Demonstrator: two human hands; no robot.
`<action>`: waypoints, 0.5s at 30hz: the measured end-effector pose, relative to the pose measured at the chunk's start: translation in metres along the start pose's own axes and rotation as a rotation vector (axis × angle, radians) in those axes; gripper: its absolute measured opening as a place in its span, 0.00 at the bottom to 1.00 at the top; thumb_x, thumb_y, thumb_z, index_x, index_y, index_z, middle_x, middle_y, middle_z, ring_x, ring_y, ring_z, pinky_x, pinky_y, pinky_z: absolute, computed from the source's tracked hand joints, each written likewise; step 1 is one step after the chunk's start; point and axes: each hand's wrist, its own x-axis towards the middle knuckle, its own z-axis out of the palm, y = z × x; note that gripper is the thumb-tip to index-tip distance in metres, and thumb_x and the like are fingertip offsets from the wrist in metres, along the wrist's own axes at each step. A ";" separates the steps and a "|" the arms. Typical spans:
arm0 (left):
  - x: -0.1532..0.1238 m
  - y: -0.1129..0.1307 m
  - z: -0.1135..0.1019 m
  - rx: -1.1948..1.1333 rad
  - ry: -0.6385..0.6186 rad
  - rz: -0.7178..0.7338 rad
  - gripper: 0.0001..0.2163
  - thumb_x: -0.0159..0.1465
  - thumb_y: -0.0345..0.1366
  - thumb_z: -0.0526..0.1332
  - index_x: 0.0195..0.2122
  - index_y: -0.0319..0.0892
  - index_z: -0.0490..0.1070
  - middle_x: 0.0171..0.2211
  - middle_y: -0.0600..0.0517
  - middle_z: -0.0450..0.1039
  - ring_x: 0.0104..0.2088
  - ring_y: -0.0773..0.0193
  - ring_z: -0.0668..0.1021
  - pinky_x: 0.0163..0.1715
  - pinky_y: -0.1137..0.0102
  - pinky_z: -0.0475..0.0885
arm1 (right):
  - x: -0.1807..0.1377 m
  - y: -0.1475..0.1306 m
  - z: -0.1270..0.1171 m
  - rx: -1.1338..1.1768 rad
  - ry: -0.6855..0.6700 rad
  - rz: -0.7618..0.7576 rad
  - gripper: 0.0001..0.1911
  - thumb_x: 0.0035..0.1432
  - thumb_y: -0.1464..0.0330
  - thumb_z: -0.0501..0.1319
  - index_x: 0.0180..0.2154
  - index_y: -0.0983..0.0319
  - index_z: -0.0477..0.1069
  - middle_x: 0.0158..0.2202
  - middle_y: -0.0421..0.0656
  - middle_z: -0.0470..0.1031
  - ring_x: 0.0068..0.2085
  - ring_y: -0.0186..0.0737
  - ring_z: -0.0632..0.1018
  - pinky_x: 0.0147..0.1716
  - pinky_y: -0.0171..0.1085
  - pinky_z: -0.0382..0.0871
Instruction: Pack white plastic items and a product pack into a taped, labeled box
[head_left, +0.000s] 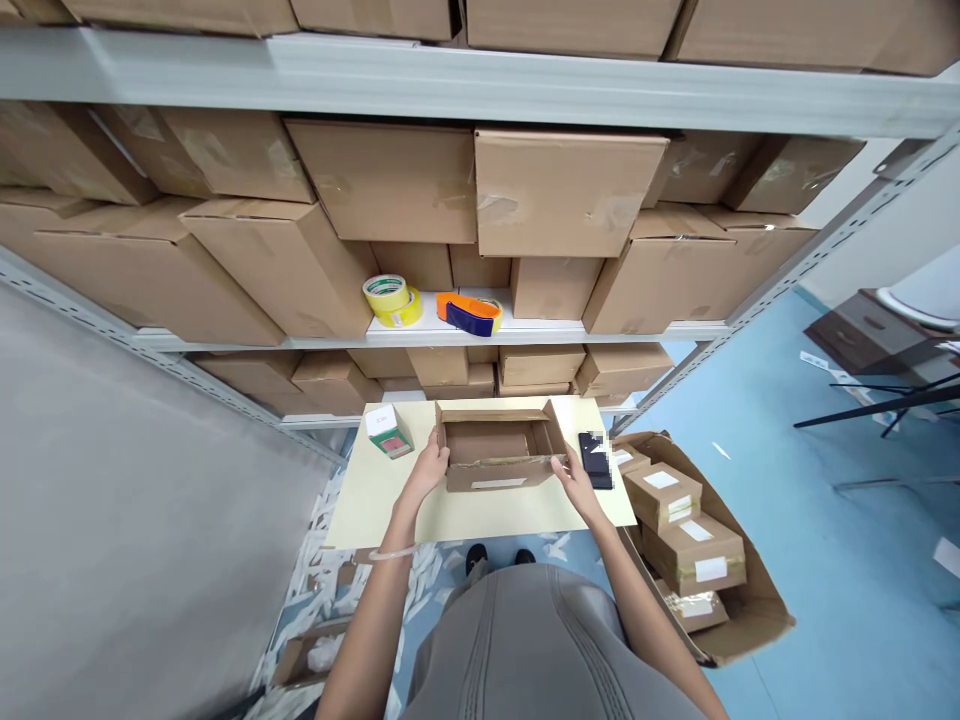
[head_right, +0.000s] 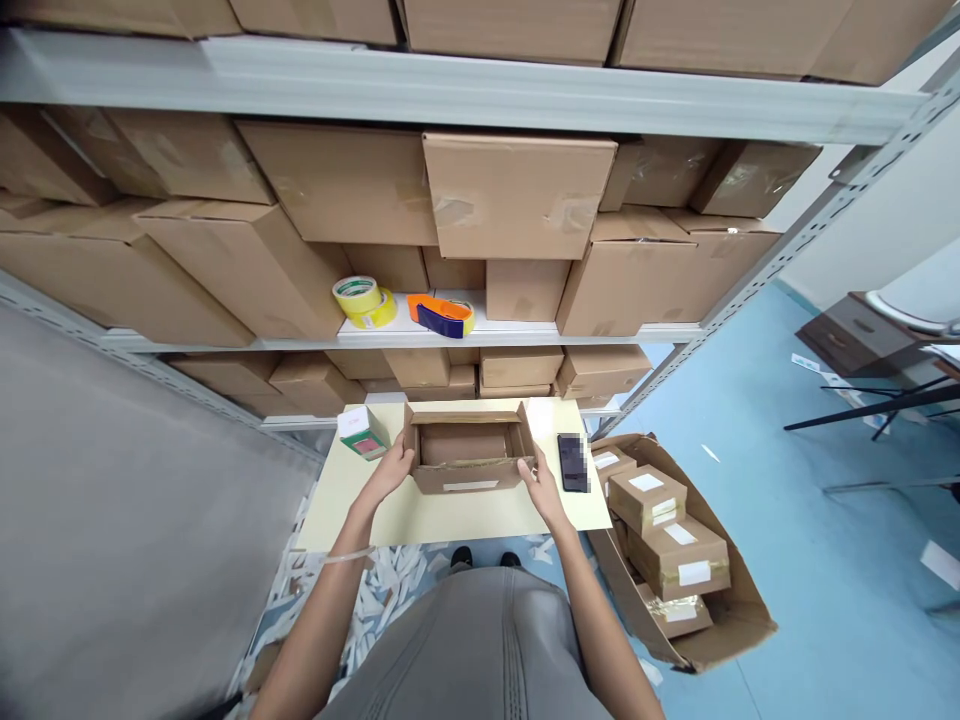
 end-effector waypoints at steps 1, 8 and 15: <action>-0.002 -0.004 0.003 0.035 0.003 -0.027 0.30 0.55 0.27 0.55 0.62 0.32 0.59 0.64 0.37 0.62 0.65 0.50 0.64 0.67 0.57 0.52 | 0.004 -0.004 -0.002 -0.023 0.032 0.038 0.34 0.63 0.50 0.52 0.64 0.61 0.57 0.58 0.53 0.70 0.56 0.49 0.73 0.52 0.48 0.70; -0.010 -0.022 0.002 0.324 -0.005 0.000 0.34 0.56 0.26 0.52 0.67 0.31 0.50 0.64 0.35 0.61 0.63 0.50 0.67 0.64 0.57 0.60 | 0.041 -0.051 -0.002 -0.535 -0.008 0.266 0.41 0.59 0.55 0.60 0.68 0.57 0.47 0.56 0.49 0.72 0.50 0.51 0.77 0.46 0.44 0.70; -0.013 -0.019 -0.007 0.598 -0.133 -0.050 0.34 0.61 0.26 0.51 0.69 0.28 0.41 0.57 0.29 0.68 0.55 0.45 0.76 0.55 0.56 0.69 | 0.084 -0.081 0.024 -0.950 -0.102 0.297 0.40 0.64 0.55 0.57 0.70 0.53 0.41 0.54 0.52 0.71 0.45 0.51 0.80 0.41 0.42 0.68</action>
